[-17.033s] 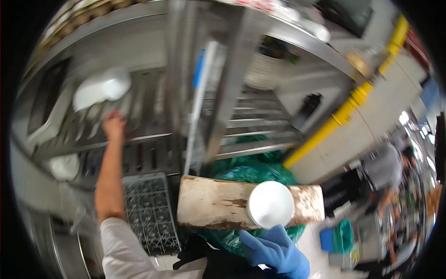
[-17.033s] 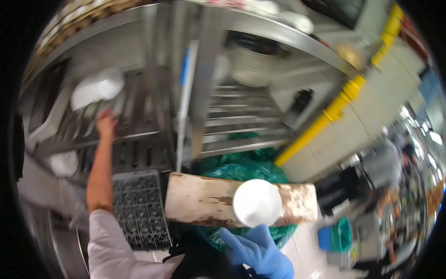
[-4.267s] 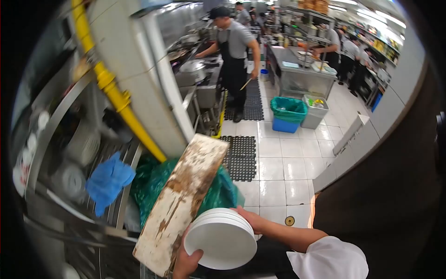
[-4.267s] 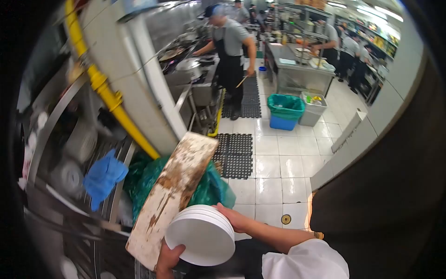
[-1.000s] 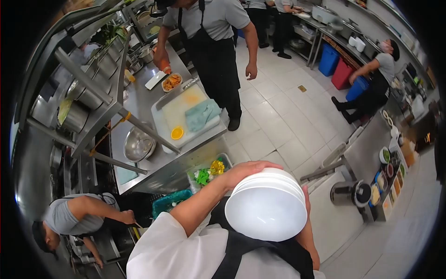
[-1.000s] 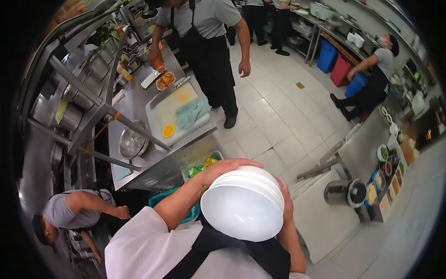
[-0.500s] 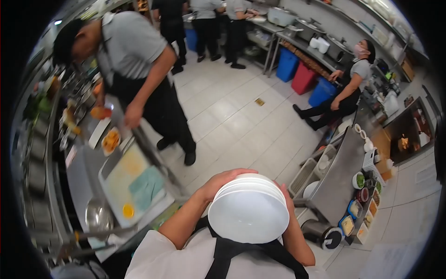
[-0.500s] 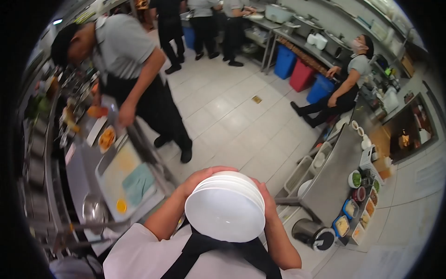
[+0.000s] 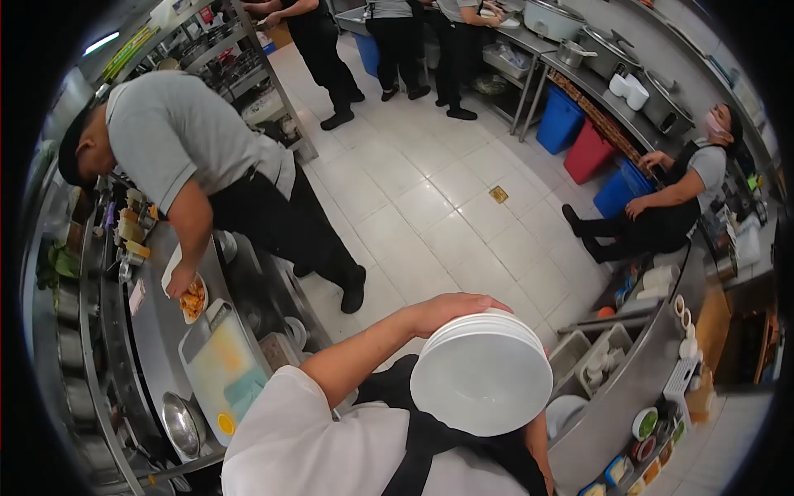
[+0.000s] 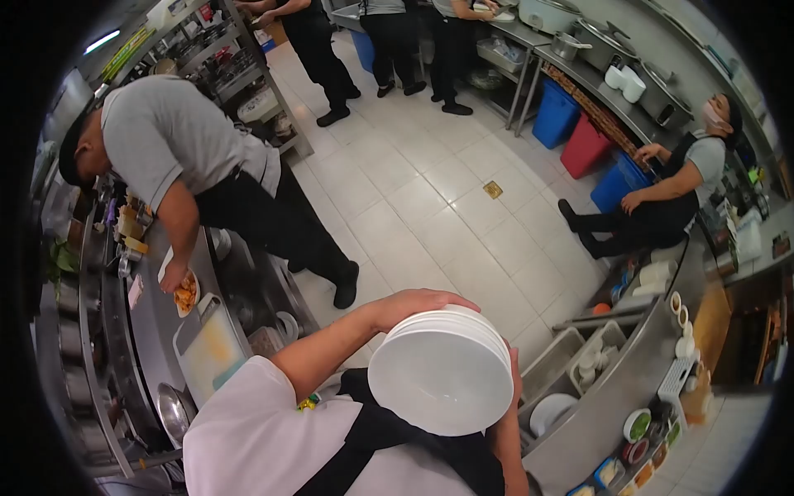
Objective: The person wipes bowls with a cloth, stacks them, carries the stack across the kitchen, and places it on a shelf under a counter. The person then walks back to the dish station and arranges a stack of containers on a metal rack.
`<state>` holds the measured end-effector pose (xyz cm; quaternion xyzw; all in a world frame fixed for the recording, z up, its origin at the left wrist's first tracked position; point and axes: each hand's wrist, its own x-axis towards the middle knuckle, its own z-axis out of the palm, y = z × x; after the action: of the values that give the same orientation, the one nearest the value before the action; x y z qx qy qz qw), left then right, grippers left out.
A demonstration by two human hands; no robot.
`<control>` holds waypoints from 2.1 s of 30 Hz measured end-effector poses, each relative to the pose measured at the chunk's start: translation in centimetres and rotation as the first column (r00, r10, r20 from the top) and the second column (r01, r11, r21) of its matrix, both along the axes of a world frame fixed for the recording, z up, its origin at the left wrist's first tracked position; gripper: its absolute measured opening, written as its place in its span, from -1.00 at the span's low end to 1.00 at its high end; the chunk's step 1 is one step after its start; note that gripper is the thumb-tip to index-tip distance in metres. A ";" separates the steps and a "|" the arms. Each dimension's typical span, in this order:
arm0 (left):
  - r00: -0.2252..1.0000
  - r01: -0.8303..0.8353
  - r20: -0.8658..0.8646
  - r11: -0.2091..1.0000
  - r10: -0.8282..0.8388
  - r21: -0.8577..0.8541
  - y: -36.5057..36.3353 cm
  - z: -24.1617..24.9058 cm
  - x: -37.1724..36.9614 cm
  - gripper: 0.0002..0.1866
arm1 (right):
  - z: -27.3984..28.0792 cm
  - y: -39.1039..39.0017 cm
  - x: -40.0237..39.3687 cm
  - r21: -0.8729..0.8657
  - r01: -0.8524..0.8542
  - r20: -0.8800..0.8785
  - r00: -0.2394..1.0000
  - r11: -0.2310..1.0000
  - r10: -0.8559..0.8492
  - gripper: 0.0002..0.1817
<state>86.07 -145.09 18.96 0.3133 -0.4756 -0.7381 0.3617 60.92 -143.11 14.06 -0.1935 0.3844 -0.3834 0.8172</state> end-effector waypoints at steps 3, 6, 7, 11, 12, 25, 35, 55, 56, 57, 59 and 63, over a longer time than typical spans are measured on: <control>0.994 -0.110 -0.011 0.994 0.110 0.024 -4.0 1.1 1.9 -0.47 | 0.7 -6.8 1.8 -0.045 -0.115 -0.019 0.993 0.992 0.115 -0.39; 0.952 -0.289 0.092 0.957 0.291 -0.035 -6.3 2.7 4.2 -0.44 | 0.9 -13.1 4.4 -0.076 -0.265 -0.049 0.964 0.961 0.262 -0.40; 0.926 -0.365 0.099 0.931 0.365 -0.021 -6.6 2.4 4.9 -0.44 | 0.6 -15.0 5.2 -0.062 -0.342 -0.043 0.940 0.938 0.339 -0.40; 0.844 -0.523 -0.084 0.848 0.529 0.089 -8.1 1.3 8.1 -0.46 | 1.9 -21.9 10.8 -0.047 -0.504 0.021 0.863 0.862 0.506 -0.42; 0.816 -0.564 -0.096 0.822 0.570 0.085 -8.6 0.9 8.9 -0.46 | 2.3 -23.3 12.3 -0.068 -0.549 -0.017 0.836 0.833 0.549 -0.43; 0.703 -0.710 -0.136 0.700 0.698 -0.083 -22.2 0.8 22.8 -0.45 | 2.4 -39.1 27.8 -0.142 -0.680 -0.093 0.733 0.720 0.674 -0.44; 0.696 -0.699 -0.117 0.706 0.708 0.111 -33.7 -0.4 31.7 -0.45 | -0.2 -52.4 37.0 -0.141 -0.646 -0.021 0.759 0.750 0.650 -0.45; 0.118 -0.954 -0.228 0.175 0.966 0.245 -42.2 -1.4 47.7 -0.43 | 4.5 -70.1 66.1 -0.638 -0.739 -0.390 0.069 -0.216 0.918 0.01; 0.109 -0.945 -0.266 0.183 0.958 0.271 -42.5 -1.3 49.1 -0.43 | 5.3 -70.3 67.2 -0.635 -0.734 -0.408 0.054 -0.240 0.912 0.01; 0.093 -0.951 -0.284 0.170 0.954 0.257 -42.9 -1.1 50.7 -0.43 | 6.4 -70.7 68.3 -0.652 -0.700 -0.458 0.057 -0.291 0.887 0.01; 0.136 -0.983 -0.241 0.162 0.961 0.091 -43.8 -0.9 53.0 -0.45 | 7.6 -71.7 71.1 -0.655 -0.662 -0.516 0.038 -0.366 0.856 0.03; 0.118 -0.976 -0.150 0.142 0.982 0.163 -44.1 -0.1 56.9 -0.46 | 8.0 -71.9 74.4 -0.200 -0.929 -0.532 -0.164 -0.312 0.831 -0.06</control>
<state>143.01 -189.21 18.90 0.4684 -0.1016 -0.3554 0.8025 135.30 -215.02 22.05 -0.6695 0.0373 0.3042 0.6766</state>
